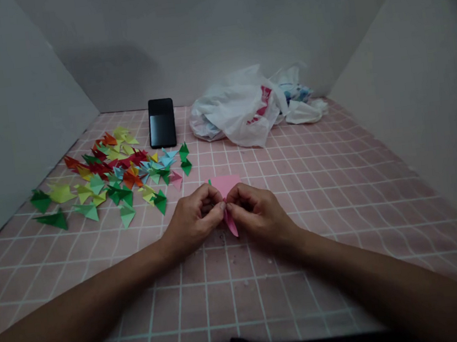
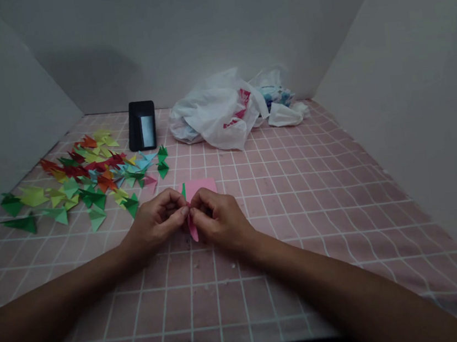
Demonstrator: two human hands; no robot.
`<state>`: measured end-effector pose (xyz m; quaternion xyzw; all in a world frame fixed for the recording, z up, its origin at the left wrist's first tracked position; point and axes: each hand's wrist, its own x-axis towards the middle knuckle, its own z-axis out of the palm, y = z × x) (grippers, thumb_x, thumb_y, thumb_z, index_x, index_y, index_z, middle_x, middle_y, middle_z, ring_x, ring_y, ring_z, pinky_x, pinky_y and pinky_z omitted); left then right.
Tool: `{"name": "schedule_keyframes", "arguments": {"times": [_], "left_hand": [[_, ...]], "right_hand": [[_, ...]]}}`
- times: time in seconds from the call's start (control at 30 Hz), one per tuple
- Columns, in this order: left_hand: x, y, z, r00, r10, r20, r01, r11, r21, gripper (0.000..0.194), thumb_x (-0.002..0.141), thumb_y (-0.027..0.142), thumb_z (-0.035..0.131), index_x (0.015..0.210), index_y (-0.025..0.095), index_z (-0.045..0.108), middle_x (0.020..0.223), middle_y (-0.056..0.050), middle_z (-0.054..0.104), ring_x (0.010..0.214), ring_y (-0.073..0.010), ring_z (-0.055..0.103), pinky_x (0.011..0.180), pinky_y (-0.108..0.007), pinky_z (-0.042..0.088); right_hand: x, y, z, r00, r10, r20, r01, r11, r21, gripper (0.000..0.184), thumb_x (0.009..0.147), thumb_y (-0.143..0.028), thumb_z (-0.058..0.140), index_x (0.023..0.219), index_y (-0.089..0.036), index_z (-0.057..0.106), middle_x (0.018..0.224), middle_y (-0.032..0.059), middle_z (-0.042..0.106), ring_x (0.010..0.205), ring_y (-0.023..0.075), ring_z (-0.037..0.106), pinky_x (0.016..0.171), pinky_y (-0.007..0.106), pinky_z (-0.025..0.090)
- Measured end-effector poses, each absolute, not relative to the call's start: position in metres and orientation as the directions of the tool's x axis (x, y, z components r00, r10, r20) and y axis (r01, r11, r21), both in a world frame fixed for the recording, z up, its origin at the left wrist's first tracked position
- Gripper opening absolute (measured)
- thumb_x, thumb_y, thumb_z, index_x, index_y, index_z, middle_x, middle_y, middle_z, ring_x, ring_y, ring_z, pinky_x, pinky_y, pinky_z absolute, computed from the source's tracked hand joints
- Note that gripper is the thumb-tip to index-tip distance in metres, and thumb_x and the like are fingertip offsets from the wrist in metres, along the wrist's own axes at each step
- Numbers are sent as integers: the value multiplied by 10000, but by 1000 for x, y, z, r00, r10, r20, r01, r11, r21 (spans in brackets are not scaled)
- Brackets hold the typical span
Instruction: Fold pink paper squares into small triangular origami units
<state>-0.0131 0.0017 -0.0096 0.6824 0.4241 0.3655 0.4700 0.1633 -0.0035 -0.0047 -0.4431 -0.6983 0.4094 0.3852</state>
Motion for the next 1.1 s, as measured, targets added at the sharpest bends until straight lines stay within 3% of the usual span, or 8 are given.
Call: {"name": "schedule_keyframes", "arguments": {"times": [0.43,0.7,0.9,1.1], "left_hand": [[-12,1,-12,408,908,98,249,-214,945,72,861,210,584,823,184,529,679,26,570,601,-103,553,545,-217,430],[-11,-1,-11,363,920,145,178,-222,959,261,846,172,596,1100,204,548,819,7,648,697,-127,642,646,-251,514],[-13,2,-11,212,958,195,264,-248,932,54,859,187,584,910,191,599,824,-6,642,712,-136,644,663,-259,505],[-13,2,-14,153,959,237,205,-266,942,79,827,197,637,859,196,565,863,-7,580,747,-133,602,685,-252,501]], "right_hand": [[165,-1,-6,-315,930,191,353,302,-885,151,829,-181,521,679,-193,532,583,-29,548,547,106,480,538,253,364],[165,-1,-5,-325,934,151,254,240,-937,188,899,-247,529,721,-191,551,597,-37,536,551,101,464,543,257,355],[165,3,-9,-254,953,167,160,211,-964,189,863,-363,650,867,-209,540,745,-23,540,654,126,500,586,267,389],[162,2,-14,-258,954,153,163,200,-966,181,845,-293,665,914,-228,511,747,-32,535,659,129,503,588,265,388]]}}
